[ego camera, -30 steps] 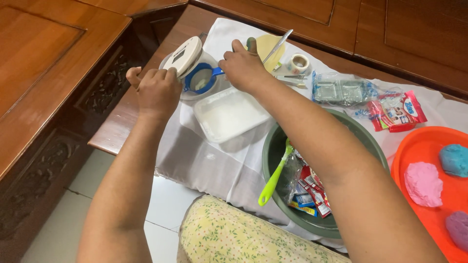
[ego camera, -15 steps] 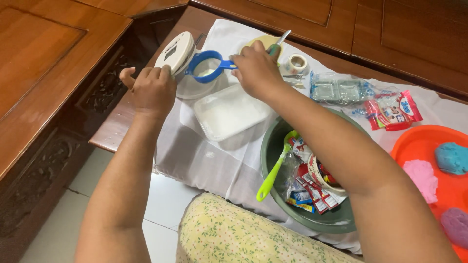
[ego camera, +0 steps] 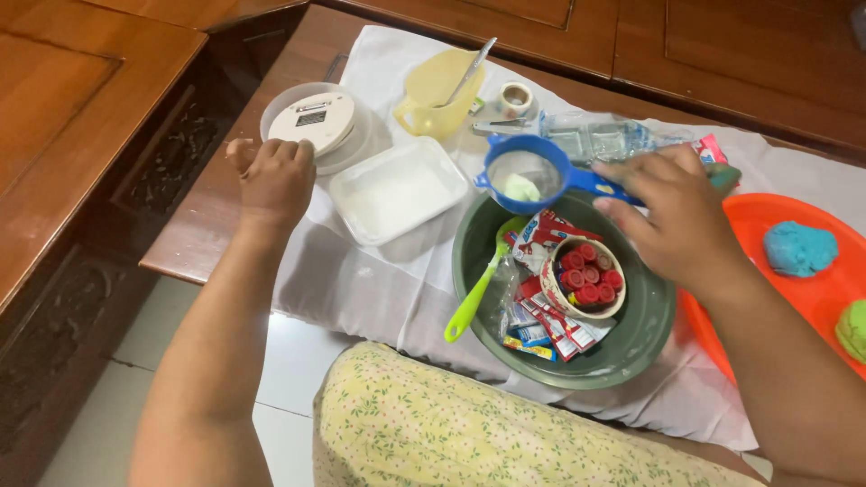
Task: Kneading and mixing dough in a bowl while sitting on the floor at a mixing station.
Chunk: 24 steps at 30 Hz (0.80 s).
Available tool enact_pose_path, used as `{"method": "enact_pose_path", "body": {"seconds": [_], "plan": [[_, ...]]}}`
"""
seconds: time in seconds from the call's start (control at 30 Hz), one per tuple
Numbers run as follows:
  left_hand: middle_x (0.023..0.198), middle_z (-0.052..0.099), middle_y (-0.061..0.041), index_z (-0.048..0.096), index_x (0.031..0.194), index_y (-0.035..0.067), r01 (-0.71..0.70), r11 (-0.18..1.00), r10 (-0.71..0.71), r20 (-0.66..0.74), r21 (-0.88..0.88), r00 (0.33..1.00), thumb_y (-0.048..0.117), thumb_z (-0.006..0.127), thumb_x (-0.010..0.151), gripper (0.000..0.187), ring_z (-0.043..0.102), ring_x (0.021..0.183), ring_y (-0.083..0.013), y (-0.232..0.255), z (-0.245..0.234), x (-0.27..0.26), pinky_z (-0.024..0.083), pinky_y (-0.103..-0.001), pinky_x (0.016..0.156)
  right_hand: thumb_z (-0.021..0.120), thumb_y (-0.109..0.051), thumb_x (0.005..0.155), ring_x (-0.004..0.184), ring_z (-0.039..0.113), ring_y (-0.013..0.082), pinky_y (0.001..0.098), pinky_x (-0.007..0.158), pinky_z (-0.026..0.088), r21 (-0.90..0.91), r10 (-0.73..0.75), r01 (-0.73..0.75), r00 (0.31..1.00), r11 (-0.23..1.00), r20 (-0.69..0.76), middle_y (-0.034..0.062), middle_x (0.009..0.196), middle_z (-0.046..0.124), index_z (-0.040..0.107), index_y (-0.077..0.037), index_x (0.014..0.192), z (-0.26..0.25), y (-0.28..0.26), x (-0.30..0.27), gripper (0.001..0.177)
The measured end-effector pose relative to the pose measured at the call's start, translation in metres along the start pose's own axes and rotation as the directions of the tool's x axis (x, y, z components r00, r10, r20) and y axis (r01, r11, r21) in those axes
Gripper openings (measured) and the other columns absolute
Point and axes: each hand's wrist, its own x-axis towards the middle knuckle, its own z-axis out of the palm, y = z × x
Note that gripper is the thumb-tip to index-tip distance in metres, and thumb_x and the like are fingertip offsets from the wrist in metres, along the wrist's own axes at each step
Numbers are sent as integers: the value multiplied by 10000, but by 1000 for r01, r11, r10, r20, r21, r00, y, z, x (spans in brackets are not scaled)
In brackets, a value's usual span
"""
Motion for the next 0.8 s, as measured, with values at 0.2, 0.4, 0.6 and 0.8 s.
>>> {"method": "enact_pose_path", "body": {"seconds": [0.2,0.4,0.6,0.8], "plan": [[1094,742,-36,787,1158,168,287,916,-195,314,-279,929,229,750,763,402,640,1153,-260,5,17,-29,558,-406,934,684,-405,956,1162,633,347,447,1080,459,23,115,-118,988,993,98,76,1110,732,748,-208,1277,8,16,-71,382],[965,713,-193,703,1256,26,753,635,-660,385,-173,645,174,684,911,375,668,907,-450,-11,41,-30,481,-586,745,707,-388,934,1179,628,326,436,1081,450,-79,65,-57,992,995,108,86,1085,720,737,-238,1278,62,43,-64,376],[450,561,-187,675,680,27,970,-9,-611,769,-244,188,118,642,832,180,646,373,-284,-33,114,-45,493,-416,247,744,-446,893,1220,605,364,456,1096,423,-82,85,-71,981,994,177,109,1236,713,746,-227,1279,46,33,-12,444],[646,654,-218,667,881,5,987,-123,-517,856,-102,24,177,601,949,196,701,491,-302,-39,140,-32,586,-425,324,645,-429,1008,1104,662,346,474,1008,464,-32,121,-117,953,993,278,81,1069,753,794,-205,1114,97,27,95,288]]}}
